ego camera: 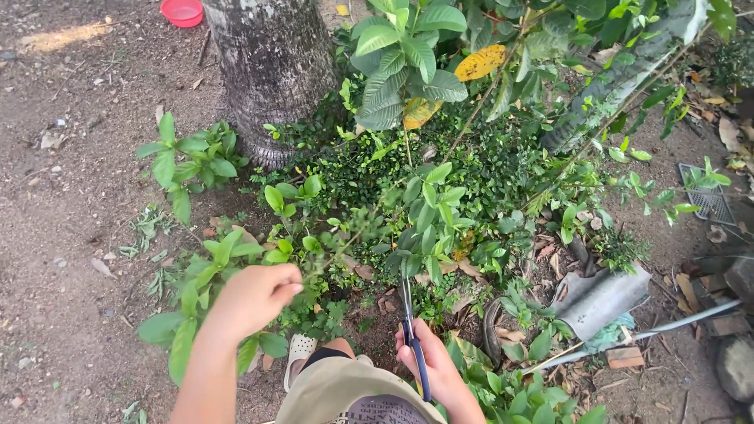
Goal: Trim and remove damaged or excess leaves from garden bushes and low tree branches using shears.
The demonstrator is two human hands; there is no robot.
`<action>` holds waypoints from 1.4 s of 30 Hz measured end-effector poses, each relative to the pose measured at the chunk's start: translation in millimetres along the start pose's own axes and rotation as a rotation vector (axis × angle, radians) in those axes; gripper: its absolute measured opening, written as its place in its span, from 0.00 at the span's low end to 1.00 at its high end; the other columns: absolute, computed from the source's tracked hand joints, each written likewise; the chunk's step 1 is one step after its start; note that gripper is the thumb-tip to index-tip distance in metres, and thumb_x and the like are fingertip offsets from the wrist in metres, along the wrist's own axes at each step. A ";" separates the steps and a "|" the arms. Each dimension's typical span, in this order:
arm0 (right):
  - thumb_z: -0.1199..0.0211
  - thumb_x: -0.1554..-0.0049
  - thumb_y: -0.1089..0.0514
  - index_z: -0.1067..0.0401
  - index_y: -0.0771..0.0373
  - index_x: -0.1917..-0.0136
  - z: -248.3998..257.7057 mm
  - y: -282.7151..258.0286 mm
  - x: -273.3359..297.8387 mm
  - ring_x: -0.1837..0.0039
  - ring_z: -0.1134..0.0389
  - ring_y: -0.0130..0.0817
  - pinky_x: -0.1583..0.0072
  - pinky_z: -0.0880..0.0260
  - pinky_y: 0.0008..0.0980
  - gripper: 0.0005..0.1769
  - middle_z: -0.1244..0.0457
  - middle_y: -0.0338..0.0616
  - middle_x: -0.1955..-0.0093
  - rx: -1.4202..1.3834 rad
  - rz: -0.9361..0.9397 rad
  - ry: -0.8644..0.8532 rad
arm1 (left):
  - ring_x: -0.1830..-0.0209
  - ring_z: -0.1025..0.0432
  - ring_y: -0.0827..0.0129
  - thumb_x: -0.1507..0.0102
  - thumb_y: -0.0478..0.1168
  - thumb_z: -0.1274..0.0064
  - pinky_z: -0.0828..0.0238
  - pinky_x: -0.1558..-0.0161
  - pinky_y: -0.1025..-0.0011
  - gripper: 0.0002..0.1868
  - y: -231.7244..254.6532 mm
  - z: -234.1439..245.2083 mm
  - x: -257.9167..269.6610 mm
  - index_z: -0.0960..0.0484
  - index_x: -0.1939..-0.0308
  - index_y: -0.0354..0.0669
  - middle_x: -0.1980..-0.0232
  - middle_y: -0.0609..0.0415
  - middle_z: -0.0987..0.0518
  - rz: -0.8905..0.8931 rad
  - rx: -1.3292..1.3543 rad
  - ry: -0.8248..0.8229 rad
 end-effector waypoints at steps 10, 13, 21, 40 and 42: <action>0.40 0.39 0.43 0.35 0.64 0.42 -2.7 -14.1 10.9 0.54 0.35 0.28 0.49 0.31 0.30 0.24 0.37 0.40 0.56 0.092 -0.018 0.010 | 0.72 0.25 0.74 0.34 0.39 0.49 0.27 0.67 0.73 0.07 44.7 -99.5 -27.0 0.20 0.61 0.39 0.69 0.56 0.15 -0.047 0.791 -0.226; 0.45 0.37 0.42 0.35 0.64 0.41 -5.2 -7.0 14.1 0.54 0.34 0.29 0.49 0.30 0.31 0.23 0.38 0.40 0.56 -0.004 -0.044 -0.006 | 0.70 0.26 0.74 0.32 0.38 0.52 0.28 0.65 0.74 0.08 63.6 -108.4 -26.6 0.20 0.59 0.38 0.67 0.53 0.16 -0.080 1.068 -0.322; 0.48 0.35 0.40 0.39 0.66 0.33 -8.4 1.3 23.0 0.46 0.34 0.31 0.42 0.30 0.33 0.29 0.38 0.42 0.49 0.066 0.015 -0.056 | 0.70 0.28 0.72 0.32 0.39 0.51 0.30 0.63 0.74 0.07 83.7 -123.5 -36.1 0.22 0.59 0.39 0.66 0.50 0.16 -0.049 1.365 -0.356; 0.47 0.37 0.31 0.36 0.65 0.44 0.5 -28.6 1.8 0.57 0.39 0.29 0.54 0.37 0.30 0.33 0.41 0.42 0.59 -0.150 0.287 0.118 | 0.76 0.27 0.75 0.30 0.37 0.55 0.30 0.72 0.74 0.07 122.3 -153.8 -29.3 0.27 0.60 0.38 0.72 0.54 0.20 -0.120 1.124 -0.491; 0.42 0.40 0.37 0.35 0.66 0.50 15.2 9.2 1.2 0.67 0.37 0.32 0.64 0.37 0.31 0.28 0.39 0.45 0.65 -0.315 0.159 0.348 | 0.74 0.25 0.75 0.30 0.37 0.54 0.29 0.69 0.75 0.05 121.4 -149.1 -34.4 0.27 0.57 0.39 0.72 0.54 0.20 -0.161 1.126 -0.435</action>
Point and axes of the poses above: each hand's wrist, its own x-axis away from the middle knuckle, its own z-axis out of the back of the hand, y = z × x, the point moved 5 cm from there along -x, towards the middle knuckle
